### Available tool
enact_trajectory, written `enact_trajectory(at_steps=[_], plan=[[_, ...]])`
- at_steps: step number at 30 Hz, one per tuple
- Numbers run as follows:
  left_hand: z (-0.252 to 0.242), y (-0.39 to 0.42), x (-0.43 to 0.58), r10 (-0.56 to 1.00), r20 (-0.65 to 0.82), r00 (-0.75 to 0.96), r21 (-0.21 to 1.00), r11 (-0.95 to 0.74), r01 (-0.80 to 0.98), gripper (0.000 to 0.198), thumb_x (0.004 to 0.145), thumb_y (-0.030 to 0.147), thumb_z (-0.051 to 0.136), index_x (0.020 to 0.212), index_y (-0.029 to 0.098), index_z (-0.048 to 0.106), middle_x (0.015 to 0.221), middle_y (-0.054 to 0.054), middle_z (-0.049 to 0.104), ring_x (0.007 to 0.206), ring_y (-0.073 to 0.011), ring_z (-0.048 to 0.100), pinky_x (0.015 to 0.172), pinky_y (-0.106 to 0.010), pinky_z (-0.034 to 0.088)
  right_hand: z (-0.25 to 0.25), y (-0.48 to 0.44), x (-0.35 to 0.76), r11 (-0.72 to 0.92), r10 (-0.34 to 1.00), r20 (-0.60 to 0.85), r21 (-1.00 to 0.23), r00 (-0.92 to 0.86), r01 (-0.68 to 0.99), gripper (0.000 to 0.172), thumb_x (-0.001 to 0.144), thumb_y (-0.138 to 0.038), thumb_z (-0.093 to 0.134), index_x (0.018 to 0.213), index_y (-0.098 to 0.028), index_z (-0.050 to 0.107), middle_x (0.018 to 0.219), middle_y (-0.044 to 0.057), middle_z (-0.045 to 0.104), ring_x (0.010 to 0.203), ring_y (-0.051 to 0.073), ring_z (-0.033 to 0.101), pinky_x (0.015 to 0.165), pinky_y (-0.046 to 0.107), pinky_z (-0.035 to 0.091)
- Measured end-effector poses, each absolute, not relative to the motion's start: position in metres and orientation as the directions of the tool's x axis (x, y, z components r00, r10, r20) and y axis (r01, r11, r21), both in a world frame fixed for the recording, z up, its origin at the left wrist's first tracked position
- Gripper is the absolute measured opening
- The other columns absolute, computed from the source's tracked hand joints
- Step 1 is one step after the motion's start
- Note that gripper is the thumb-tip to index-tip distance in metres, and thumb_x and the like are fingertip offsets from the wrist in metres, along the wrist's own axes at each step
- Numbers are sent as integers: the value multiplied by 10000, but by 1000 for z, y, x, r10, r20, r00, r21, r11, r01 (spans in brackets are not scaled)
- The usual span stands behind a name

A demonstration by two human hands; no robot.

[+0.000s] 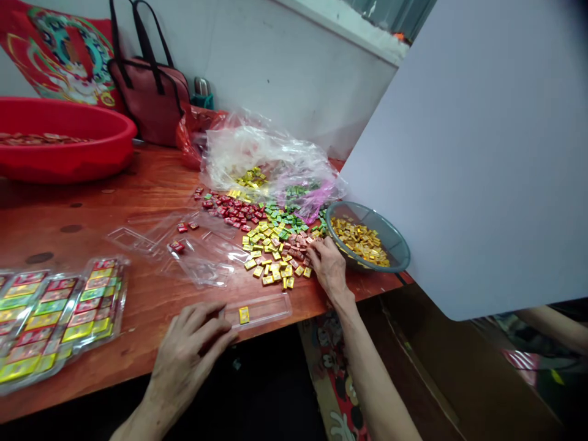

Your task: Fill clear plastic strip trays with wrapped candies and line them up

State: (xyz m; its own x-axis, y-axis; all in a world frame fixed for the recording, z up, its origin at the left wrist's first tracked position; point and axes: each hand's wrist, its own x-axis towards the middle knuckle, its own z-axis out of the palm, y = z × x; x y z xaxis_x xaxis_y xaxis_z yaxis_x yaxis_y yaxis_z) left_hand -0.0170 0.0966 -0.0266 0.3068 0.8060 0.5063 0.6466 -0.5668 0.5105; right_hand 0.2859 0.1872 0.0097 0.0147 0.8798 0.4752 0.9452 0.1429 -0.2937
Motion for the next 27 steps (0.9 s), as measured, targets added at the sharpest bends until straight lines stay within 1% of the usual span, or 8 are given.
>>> enact_trajectory(at_steps=[4, 7, 10, 13, 17, 19, 23, 27], plan=[[-25, 95, -16, 826, 475, 304, 534, -545, 646, 173, 894, 376, 575, 880, 250, 692, 1082, -57, 649, 992, -244, 553, 827, -381, 448, 29, 148, 269, 294, 878, 479, -543, 2, 787, 160, 922, -268, 511, 923, -188, 650, 894, 45, 603, 794, 158, 576, 726, 272, 466], [-23, 93, -15, 839, 452, 303, 542, -529, 654, 133, 892, 329, 585, 883, 240, 684, 1105, -59, 643, 1013, -245, 543, 841, -388, 440, 27, 114, 242, 400, 888, 441, -604, -129, 690, 119, 920, -235, 533, 941, -197, 643, 880, 34, 634, 802, 151, 591, 736, 263, 475], [-21, 92, -15, 843, 440, 309, 538, -524, 661, 113, 890, 303, 592, 882, 233, 680, 1100, -63, 641, 1005, -244, 540, 825, -386, 443, 7, 93, 217, 528, 831, 463, -483, -309, 698, 144, 937, -182, 503, 965, -198, 643, 898, 45, 651, 852, 167, 590, 780, 288, 463], [-21, 92, -15, 844, 438, 308, 539, -521, 662, 95, 885, 281, 599, 883, 230, 679, 1089, -63, 642, 991, -240, 542, 814, -382, 450, -14, 87, 205, 568, 795, 462, -338, -394, 750, 178, 954, -165, 470, 1000, -201, 638, 965, 56, 665, 895, 184, 579, 826, 329, 440], [-23, 92, -14, 849, 434, 302, 549, -515, 658, 67, 877, 247, 608, 861, 226, 669, 1096, -61, 638, 990, -234, 541, 819, -379, 458, -18, 84, 202, 618, 759, 408, -210, -507, 757, 255, 956, -158, 460, 1167, -211, 592, 1115, 69, 654, 985, 207, 560, 872, 365, 415], [-23, 92, -14, 850, 437, 292, 553, -511, 658, 70, 880, 250, 604, 857, 226, 665, 1101, -61, 636, 993, -235, 539, 818, -379, 458, -8, 86, 201, 644, 745, 391, -210, -541, 736, 255, 956, -160, 460, 1160, -215, 601, 1096, 66, 658, 965, 201, 563, 860, 355, 415], [-21, 92, -13, 847, 443, 293, 563, -517, 645, 77, 885, 269, 600, 858, 222, 654, 1086, -62, 638, 982, -240, 542, 805, -386, 456, 31, 124, 195, 627, 778, 307, -312, -548, 714, 165, 943, -211, 507, 883, -202, 661, 853, 33, 645, 807, 160, 558, 733, 272, 423], [-21, 92, -13, 850, 439, 291, 563, -513, 648, 78, 894, 253, 583, 858, 223, 645, 1097, -60, 632, 989, -241, 538, 806, -388, 451, 60, 214, 180, 559, 814, 311, -194, -490, 806, 157, 927, -197, 518, 909, -188, 674, 890, 49, 643, 841, 166, 569, 732, 258, 407]])
